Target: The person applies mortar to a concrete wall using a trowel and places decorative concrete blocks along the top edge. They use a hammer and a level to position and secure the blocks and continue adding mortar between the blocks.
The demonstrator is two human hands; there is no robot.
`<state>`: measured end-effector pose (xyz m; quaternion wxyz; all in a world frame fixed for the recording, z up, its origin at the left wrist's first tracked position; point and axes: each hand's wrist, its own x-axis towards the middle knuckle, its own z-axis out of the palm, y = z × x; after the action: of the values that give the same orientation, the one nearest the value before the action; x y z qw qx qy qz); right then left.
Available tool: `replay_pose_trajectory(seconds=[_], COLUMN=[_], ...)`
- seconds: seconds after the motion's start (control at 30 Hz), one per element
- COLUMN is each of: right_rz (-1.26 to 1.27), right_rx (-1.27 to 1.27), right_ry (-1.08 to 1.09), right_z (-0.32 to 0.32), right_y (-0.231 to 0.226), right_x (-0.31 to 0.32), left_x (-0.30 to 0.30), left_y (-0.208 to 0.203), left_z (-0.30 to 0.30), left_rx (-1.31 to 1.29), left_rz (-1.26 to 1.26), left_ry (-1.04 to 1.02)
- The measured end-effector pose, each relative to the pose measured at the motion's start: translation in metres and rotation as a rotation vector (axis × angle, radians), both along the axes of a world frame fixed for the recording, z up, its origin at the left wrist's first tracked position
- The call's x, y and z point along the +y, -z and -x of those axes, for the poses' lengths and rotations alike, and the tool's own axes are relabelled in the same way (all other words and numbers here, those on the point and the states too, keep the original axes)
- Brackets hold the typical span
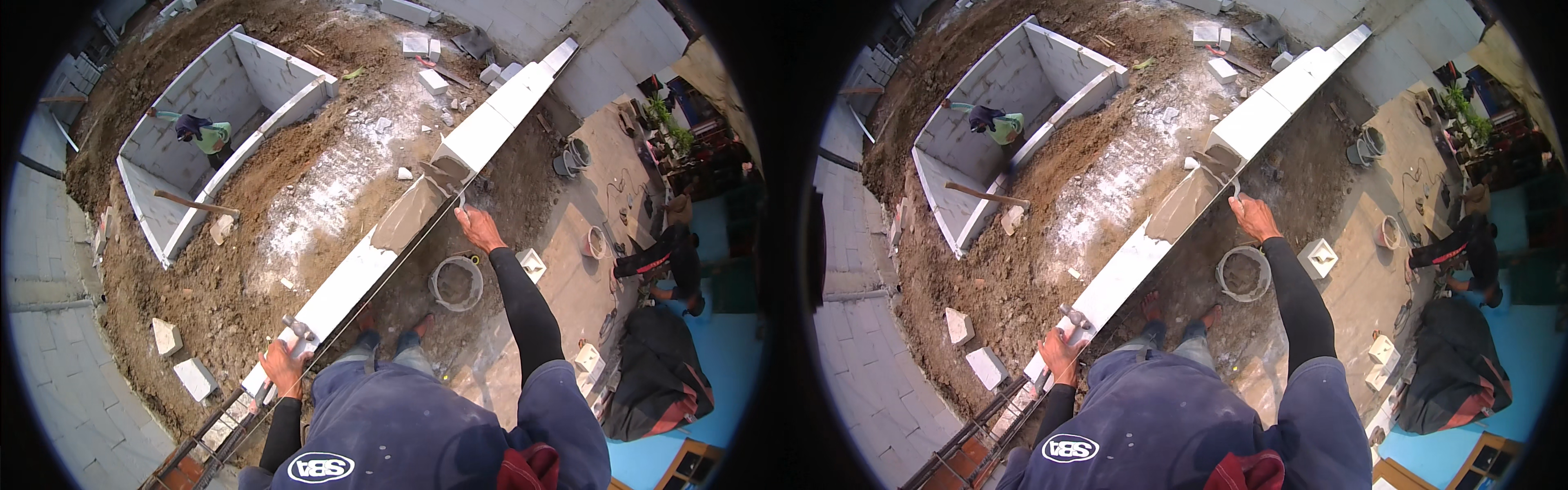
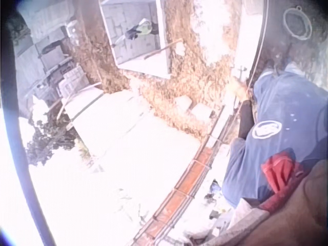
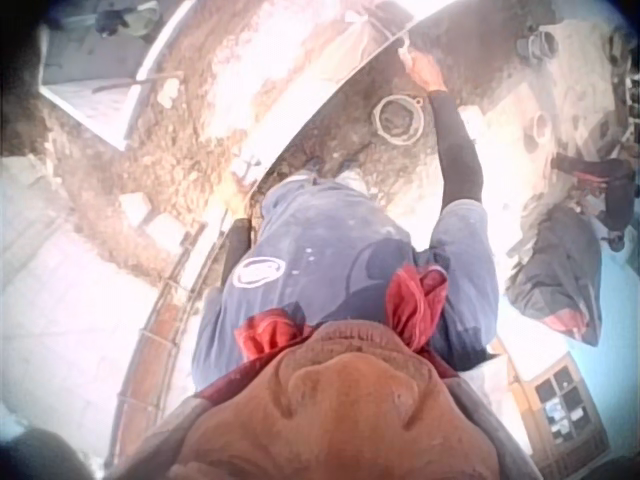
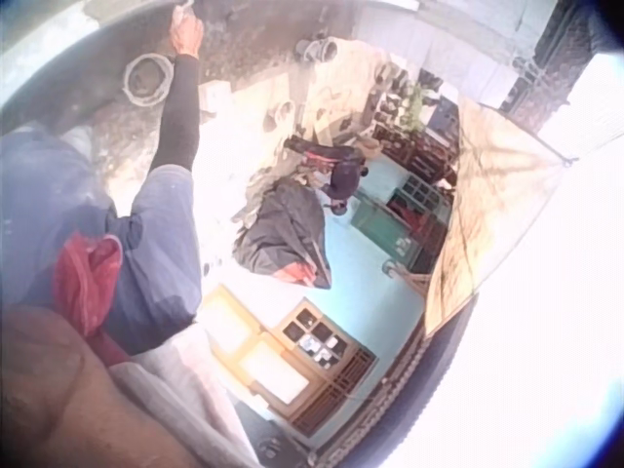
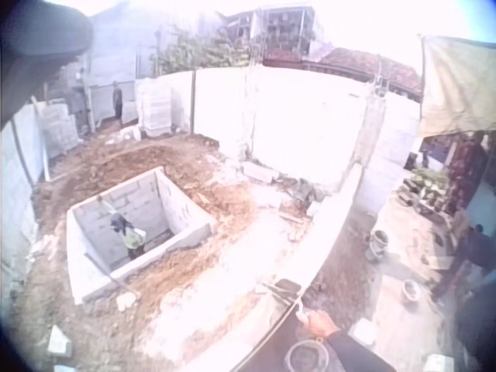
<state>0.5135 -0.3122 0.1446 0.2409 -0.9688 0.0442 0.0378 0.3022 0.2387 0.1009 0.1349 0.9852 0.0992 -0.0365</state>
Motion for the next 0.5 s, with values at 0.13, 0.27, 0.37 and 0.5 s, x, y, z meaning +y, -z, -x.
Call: replay_pose_trajectory(seconds=[0.13,0.27,0.37,0.5], right_rz=[0.085,0.127,0.225,0.261], right_rx=[-0.018,0.045,0.011,-0.056], right_ry=[0.058,0.242,0.185,0.155], right_z=[0.029,0.087,0.110,0.070], right_y=[-0.003,-0.013,-0.006,-0.016], right_x=[-0.002,0.018,0.035,0.032], left_x=[0.001,0.002,-0.005,-0.006], left_y=[-0.003,-0.014,-0.013,-0.011], left_z=[0.002,0.003,-0.001,0.000], left_rx=[0.018,0.011,-0.027,-0.026], left_rz=[-0.002,0.017,0.043,0.068], left_ry=[-0.019,-0.034,-0.025,-0.019])
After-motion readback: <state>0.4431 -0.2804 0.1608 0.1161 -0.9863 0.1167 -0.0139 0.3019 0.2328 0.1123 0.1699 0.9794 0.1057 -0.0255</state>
